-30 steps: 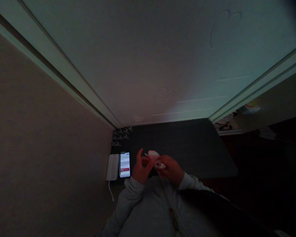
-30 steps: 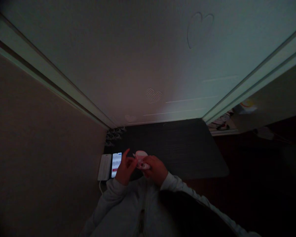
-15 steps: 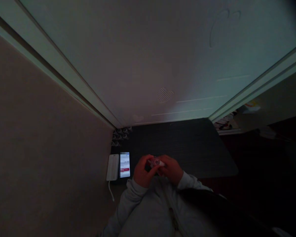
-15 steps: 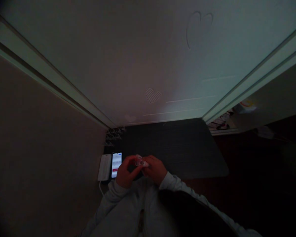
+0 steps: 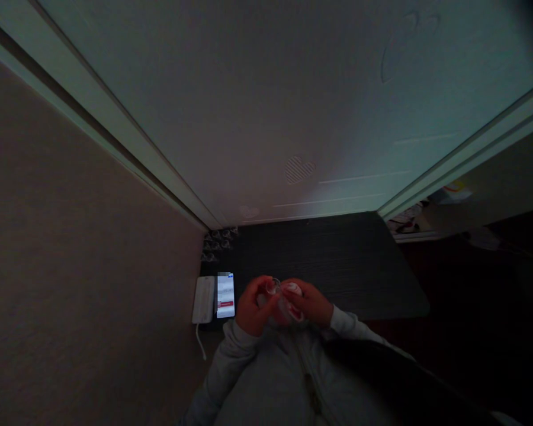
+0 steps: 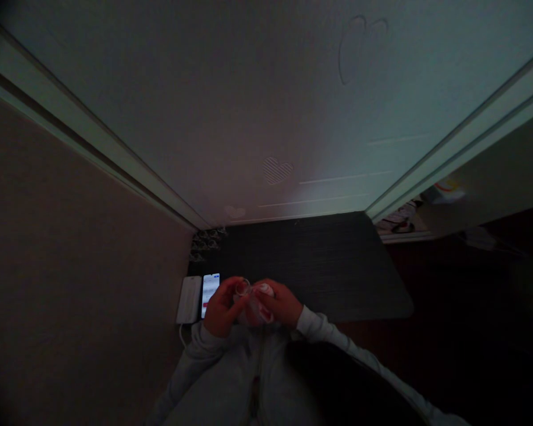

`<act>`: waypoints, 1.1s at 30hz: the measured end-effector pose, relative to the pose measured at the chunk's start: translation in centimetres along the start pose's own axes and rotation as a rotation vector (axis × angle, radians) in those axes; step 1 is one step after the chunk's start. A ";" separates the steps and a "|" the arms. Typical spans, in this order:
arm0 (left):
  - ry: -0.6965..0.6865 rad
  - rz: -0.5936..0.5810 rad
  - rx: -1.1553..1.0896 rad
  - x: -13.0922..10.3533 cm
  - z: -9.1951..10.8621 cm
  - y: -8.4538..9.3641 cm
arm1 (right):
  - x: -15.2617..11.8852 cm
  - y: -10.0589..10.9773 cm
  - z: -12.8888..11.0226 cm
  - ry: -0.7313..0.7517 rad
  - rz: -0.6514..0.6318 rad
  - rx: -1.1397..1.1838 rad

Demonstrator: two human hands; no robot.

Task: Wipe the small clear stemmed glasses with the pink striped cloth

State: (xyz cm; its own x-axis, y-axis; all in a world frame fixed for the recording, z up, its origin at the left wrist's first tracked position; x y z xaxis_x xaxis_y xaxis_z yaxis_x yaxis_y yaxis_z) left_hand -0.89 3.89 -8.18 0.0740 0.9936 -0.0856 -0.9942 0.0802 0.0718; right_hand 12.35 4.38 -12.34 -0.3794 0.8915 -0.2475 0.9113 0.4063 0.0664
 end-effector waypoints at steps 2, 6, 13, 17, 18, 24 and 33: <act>-0.022 -0.027 -0.004 0.0 0.4 -0.4 | 0.0 0.1 0.0 -0.021 0.022 0.043; -0.058 -0.068 0.066 0.0 1.4 -1.4 | 0.0 0.3 0.1 -0.070 0.058 0.107; -0.018 -0.061 0.120 -0.2 1.8 -2.5 | 0.0 0.8 0.1 -0.091 0.128 0.039; 0.016 0.009 0.091 0.0 0.9 -2.1 | -0.1 1.0 0.2 -0.077 0.193 0.027; 0.035 0.027 0.062 0.1 0.5 -2.0 | -0.1 1.1 0.4 -0.090 0.218 0.055; 0.109 0.061 -0.212 0.1 -0.2 -1.8 | -0.1 0.9 1.2 -0.204 0.225 0.320; -0.123 -0.148 -0.080 -0.1 0.8 -2.8 | 0.0 -1.0 -1.8 -0.136 -0.087 0.533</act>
State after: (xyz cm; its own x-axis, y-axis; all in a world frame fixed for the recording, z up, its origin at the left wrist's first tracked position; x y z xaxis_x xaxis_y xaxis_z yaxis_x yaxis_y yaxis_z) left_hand 1.99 3.57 -7.59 0.2241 0.9740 0.0334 -0.9744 0.2246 -0.0124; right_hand 11.14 4.38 -10.67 -0.4652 0.8108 -0.3552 0.8457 0.2885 -0.4491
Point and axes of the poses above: each hand's wrist, its own x-axis towards the middle knuckle, its own y-axis out of the back of the hand, z = x × y, the point moved 6 cm from there along x, towards the middle knuckle, and after that the axes turned 12 degrees about -x, right-handed, at the moved point
